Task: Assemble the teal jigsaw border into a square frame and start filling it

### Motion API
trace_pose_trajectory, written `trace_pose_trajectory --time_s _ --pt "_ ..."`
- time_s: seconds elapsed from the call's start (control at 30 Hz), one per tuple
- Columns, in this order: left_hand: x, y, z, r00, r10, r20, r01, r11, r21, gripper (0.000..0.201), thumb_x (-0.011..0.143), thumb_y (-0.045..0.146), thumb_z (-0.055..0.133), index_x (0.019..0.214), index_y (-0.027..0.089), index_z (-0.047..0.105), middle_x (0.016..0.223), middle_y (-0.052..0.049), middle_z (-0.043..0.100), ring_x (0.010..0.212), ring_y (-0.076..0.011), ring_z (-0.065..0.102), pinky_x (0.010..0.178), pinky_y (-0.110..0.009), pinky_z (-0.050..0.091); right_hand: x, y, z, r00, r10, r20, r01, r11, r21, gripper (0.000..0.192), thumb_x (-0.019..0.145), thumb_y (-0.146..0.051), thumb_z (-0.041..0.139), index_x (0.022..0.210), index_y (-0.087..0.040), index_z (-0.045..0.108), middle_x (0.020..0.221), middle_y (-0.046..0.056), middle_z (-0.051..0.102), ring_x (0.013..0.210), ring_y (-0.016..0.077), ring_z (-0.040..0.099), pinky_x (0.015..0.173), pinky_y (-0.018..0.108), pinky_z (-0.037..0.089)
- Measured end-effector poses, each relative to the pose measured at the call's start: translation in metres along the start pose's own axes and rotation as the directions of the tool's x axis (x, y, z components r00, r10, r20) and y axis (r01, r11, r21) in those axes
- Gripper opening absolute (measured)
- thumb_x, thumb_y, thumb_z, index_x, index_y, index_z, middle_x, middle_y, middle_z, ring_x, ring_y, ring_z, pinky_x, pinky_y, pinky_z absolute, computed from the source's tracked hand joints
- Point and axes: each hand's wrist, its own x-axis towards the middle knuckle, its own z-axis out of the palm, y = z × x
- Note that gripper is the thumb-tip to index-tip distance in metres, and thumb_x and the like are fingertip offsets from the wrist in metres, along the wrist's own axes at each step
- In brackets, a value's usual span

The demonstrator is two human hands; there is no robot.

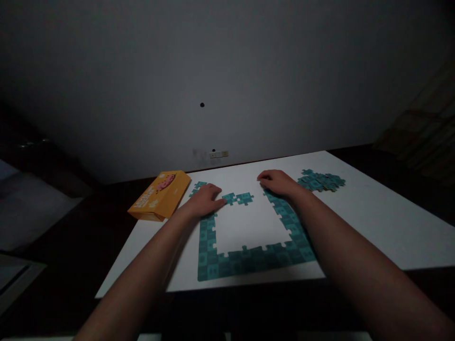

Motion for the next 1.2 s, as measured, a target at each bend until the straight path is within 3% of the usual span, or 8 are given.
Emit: trace_pose_trajectory --time_s 0.1,0.27,0.67,0.77,0.87,0.93,1.07,1.2 --pt "-0.003 0.008 0.013 0.999 0.038 -0.032 -0.037 0.999 0.010 0.065 0.103 0.072 0.070 0.141 0.021 0.082 0.150 -0.021 0.074 0.142 -0.0444 0.065 0.125 -0.060 0.051 -0.006 -0.016 0.001 0.985 -0.111 0.134 0.113 0.994 -0.004 0.036 0.098 -0.040 0.080 0.127 -0.022 0.090 0.123 0.015 0.086 0.109 0.0346 0.080 0.101 0.046 0.061" --pt "0.000 0.008 0.025 0.995 0.067 -0.069 -0.071 0.996 -0.052 0.044 0.103 0.055 0.079 0.135 0.026 0.086 0.153 -0.018 0.072 0.145 -0.0432 0.063 0.130 -0.062 0.046 -0.013 -0.035 0.011 0.923 -0.307 0.230 0.313 0.950 0.012 0.044 0.083 -0.051 0.096 0.121 -0.031 0.092 0.133 0.013 0.081 0.125 0.0396 0.073 0.115 0.055 0.056" --pt "-0.006 0.019 0.031 0.985 0.102 -0.140 -0.119 0.985 -0.122 0.028 0.096 0.039 0.081 0.119 0.024 0.087 0.138 -0.017 0.080 0.135 -0.0434 0.068 0.120 -0.059 0.053 -0.014 -0.036 0.012 0.931 -0.276 0.240 0.291 0.956 -0.033 0.038 0.087 -0.048 0.088 0.118 -0.026 0.086 0.119 0.016 0.080 0.113 0.0392 0.071 0.107 0.058 0.058" --pt "-0.007 0.019 0.018 0.967 -0.045 -0.252 0.034 0.998 -0.049 0.029 0.102 0.031 0.072 0.125 0.022 0.088 0.136 -0.020 0.082 0.132 -0.0447 0.070 0.118 -0.060 0.053 -0.013 -0.029 0.012 0.944 -0.248 0.217 0.266 0.962 -0.059 0.042 0.088 -0.051 0.086 0.122 -0.027 0.087 0.124 0.017 0.081 0.119 0.0422 0.072 0.110 0.062 0.057" --pt "-0.009 0.008 0.000 0.858 -0.325 -0.397 0.366 0.930 0.030 0.040 0.105 0.021 0.061 0.139 0.016 0.083 0.139 -0.025 0.080 0.134 -0.0462 0.069 0.117 -0.060 0.052 -0.011 -0.023 0.014 0.950 -0.236 0.206 0.256 0.963 -0.078 0.045 0.088 -0.050 0.084 0.126 -0.027 0.088 0.133 0.018 0.080 0.126 0.0435 0.072 0.114 0.063 0.057" --pt "-0.010 -0.002 -0.006 0.801 -0.453 -0.392 0.513 0.856 0.059 0.044 0.108 0.030 0.062 0.144 0.011 0.079 0.147 -0.029 0.076 0.140 -0.0482 0.066 0.118 -0.060 0.051 -0.010 -0.023 0.016 0.946 -0.244 0.214 0.266 0.960 -0.084 0.045 0.088 -0.046 0.082 0.128 -0.026 0.088 0.138 0.019 0.079 0.130 0.0433 0.072 0.117 0.063 0.056" --pt "-0.007 -0.016 0.002 0.786 -0.535 -0.311 0.581 0.811 0.072 0.060 0.109 0.057 0.066 0.145 0.011 0.078 0.159 -0.031 0.068 0.152 -0.0514 0.057 0.127 -0.062 0.044 -0.010 -0.027 0.017 0.942 -0.251 0.221 0.277 0.956 -0.094 0.044 0.085 -0.037 0.080 0.127 -0.026 0.087 0.141 0.018 0.079 0.133 0.0434 0.071 0.122 0.064 0.054" --pt "0.002 -0.020 0.013 0.794 -0.526 -0.304 0.554 0.832 0.008 0.049 0.107 0.047 0.069 0.141 0.015 0.082 0.157 -0.026 0.071 0.148 -0.0475 0.061 0.124 -0.056 0.047 -0.012 -0.028 0.014 0.945 -0.242 0.221 0.270 0.957 -0.106 0.044 0.083 -0.031 0.079 0.126 -0.027 0.087 0.140 0.017 0.080 0.132 0.0421 0.072 0.120 0.063 0.055"
